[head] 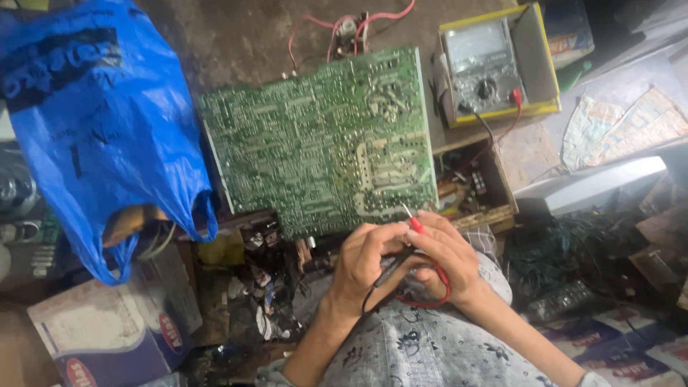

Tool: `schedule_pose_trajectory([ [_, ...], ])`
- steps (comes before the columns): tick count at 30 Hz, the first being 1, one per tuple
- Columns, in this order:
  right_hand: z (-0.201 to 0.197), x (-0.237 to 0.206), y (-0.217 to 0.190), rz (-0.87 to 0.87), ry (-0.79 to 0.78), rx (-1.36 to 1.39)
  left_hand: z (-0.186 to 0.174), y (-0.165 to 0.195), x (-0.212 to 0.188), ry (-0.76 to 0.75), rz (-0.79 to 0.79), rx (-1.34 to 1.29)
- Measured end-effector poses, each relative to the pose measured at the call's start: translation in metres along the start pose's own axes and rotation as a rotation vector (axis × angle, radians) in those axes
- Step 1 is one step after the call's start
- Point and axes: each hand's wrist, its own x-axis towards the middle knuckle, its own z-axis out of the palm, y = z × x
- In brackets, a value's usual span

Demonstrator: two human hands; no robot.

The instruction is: The person uses multimeter probes to test points on a green circuit board. They also use a small metal tool to scrape or clean specific areas on the board while continuing to probe with the multimeter. The board remains on the workbench throughout.

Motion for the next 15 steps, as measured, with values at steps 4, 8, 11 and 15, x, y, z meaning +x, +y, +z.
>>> schedule_pose_trajectory([
  [4,-0.005,-0.024,-0.011,-0.027,-0.069,-0.072,0.000,0.018,-0.010,-0.060,-0.020,0.009],
  [8,-0.007,-0.052,-0.028,0.084,-0.077,-0.083,0.011,0.031,-0.027,-0.096,-0.010,0.073],
  [11,-0.010,-0.070,-0.037,0.163,-0.056,-0.058,0.020,0.035,-0.042,-0.127,-0.052,0.040],
  [15,-0.014,-0.086,-0.038,0.191,-0.023,0.014,0.035,0.039,-0.054,-0.163,-0.084,0.023],
])
